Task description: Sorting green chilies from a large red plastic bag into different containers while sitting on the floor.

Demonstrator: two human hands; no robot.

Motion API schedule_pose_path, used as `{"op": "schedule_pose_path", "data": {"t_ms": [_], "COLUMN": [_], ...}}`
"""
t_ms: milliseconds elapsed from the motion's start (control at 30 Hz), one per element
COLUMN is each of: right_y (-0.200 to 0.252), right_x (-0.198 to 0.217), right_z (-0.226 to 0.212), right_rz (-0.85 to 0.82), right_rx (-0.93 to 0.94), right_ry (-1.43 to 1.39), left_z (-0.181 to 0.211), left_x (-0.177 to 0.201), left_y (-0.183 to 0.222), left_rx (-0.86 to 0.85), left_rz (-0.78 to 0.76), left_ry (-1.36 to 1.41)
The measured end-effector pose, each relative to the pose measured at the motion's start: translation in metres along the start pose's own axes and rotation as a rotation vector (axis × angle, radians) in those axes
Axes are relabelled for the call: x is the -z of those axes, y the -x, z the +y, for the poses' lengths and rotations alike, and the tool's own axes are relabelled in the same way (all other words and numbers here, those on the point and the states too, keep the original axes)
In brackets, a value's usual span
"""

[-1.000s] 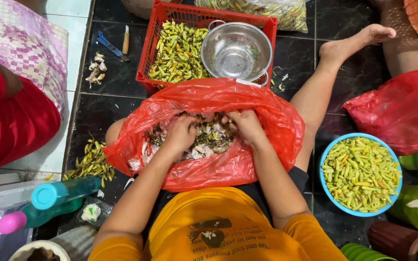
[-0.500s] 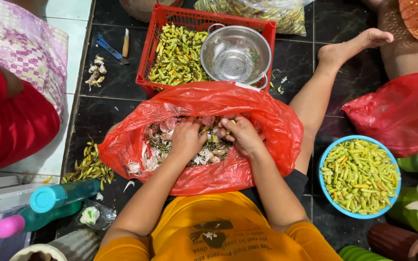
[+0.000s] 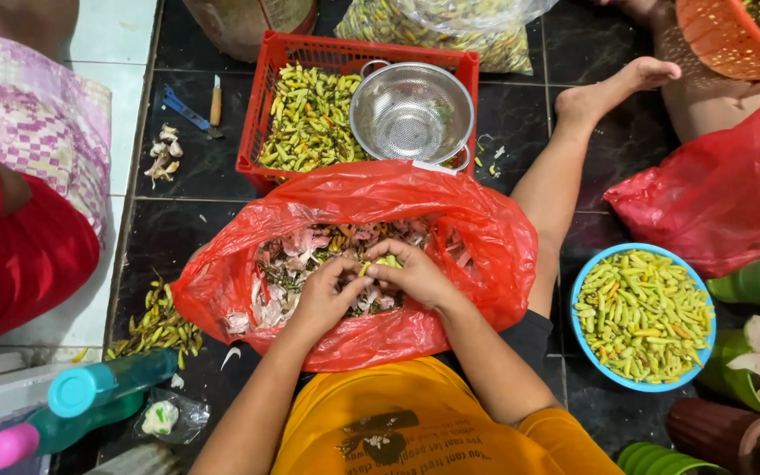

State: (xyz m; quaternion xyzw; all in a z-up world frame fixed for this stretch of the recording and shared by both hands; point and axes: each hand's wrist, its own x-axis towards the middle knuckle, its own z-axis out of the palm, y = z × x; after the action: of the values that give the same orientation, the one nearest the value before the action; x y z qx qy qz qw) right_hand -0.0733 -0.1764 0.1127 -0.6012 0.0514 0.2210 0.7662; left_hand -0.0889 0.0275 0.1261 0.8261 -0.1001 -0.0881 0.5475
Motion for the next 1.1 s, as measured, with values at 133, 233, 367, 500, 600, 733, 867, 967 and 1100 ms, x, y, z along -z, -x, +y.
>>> {"op": "schedule_pose_path", "data": {"t_ms": [133, 233, 367, 500, 600, 733, 867, 967, 1100], "right_y": [0.004, 0.002, 0.004, 0.005, 0.011, 0.012, 0.007, 0.001, -0.01], "right_x": [0.0, 0.0, -0.002, -0.008, -0.017, -0.025, -0.026, -0.022, -0.002], "right_z": [-0.002, -0.001, 0.0, -0.015, -0.016, -0.023, -0.007, -0.003, 0.006], "right_rz": [0.027, 0.036, 0.103, 0.191, 0.188, 0.216, 0.207, 0.149, 0.055], "right_rx": [0.011, 0.066, 0.08, 0.134, 0.149, 0.162, 0.075, -0.046, -0.135], "right_ry": [-0.081, -0.107, -0.114, -0.037, 0.032, 0.053, -0.149, -0.371, -0.473], "left_z": [-0.015, -0.01, -0.019, -0.021, -0.007, -0.01, -0.022, -0.025, -0.003], "left_x": [-0.008, -0.008, -0.014, -0.015, -0.009, -0.011, -0.016, -0.016, -0.001], "left_y": [0.002, 0.002, 0.0, -0.002, -0.002, -0.002, -0.001, 0.0, 0.003], "left_rx": [0.194, 0.284, 0.365, 0.375, 0.355, 0.345, 0.331, 0.324, 0.317], "left_rz": [-0.036, -0.058, -0.055, -0.025, 0.003, 0.059, 0.065, 0.045, -0.005], "left_ry": [0.425, 0.526, 0.593, 0.605, 0.601, 0.614, 0.63, 0.631, 0.491]}}
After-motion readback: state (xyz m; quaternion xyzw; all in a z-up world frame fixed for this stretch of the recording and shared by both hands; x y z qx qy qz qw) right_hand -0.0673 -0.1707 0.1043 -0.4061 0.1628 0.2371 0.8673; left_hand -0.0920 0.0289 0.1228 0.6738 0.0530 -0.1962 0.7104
